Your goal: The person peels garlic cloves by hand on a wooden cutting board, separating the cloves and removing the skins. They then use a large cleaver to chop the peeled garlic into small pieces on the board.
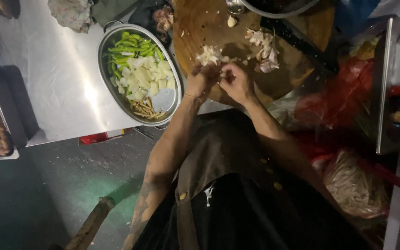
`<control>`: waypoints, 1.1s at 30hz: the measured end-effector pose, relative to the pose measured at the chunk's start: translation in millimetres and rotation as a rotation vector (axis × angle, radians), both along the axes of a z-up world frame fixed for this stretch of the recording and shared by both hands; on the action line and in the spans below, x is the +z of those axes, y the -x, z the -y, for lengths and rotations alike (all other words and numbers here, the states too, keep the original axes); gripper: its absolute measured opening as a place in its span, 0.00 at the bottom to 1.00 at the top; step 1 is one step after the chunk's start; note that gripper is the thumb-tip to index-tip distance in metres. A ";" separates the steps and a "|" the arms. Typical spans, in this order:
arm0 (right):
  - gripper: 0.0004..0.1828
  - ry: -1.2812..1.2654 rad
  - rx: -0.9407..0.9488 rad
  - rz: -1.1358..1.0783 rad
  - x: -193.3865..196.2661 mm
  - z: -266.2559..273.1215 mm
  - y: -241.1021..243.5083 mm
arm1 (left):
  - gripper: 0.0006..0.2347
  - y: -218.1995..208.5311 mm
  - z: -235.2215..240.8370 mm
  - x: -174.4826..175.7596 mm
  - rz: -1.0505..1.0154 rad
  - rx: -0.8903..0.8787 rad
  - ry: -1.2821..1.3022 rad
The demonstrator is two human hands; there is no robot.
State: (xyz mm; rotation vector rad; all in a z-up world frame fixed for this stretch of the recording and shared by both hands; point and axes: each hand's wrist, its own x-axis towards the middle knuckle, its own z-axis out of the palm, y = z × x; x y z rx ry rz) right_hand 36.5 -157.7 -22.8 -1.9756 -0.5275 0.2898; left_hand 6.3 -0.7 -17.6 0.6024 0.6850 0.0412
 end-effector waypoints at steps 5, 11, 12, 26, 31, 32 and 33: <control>0.17 0.091 -0.102 0.398 37.0 7.9 -6.4 | 0.17 -27.8 -75.6 -43.4 0.077 -0.106 -0.905; 0.24 0.173 -0.296 0.570 13.1 20.0 4.3 | 0.40 -72.3 -161.8 -121.4 -0.146 -0.233 -1.719; 0.24 0.179 -0.302 0.569 6.9 19.3 7.5 | 0.40 -71.3 -153.0 -101.2 -0.140 -0.240 -1.716; 0.22 0.081 -0.053 0.568 -38.0 -9.7 -3.8 | 0.11 -155.1 1.9 -55.1 -0.082 -1.379 -1.781; 0.22 0.127 -0.162 0.558 26.6 16.8 3.4 | 0.11 -156.0 -0.5 -73.3 0.024 -1.076 -1.862; 0.22 0.242 -0.291 0.522 23.9 25.7 9.2 | 0.13 -153.5 -2.8 -74.9 -0.084 -1.212 -1.826; 0.22 0.239 -0.289 0.525 7.9 33.9 13.1 | 0.13 -141.6 -8.9 -61.6 -0.087 -1.208 -1.829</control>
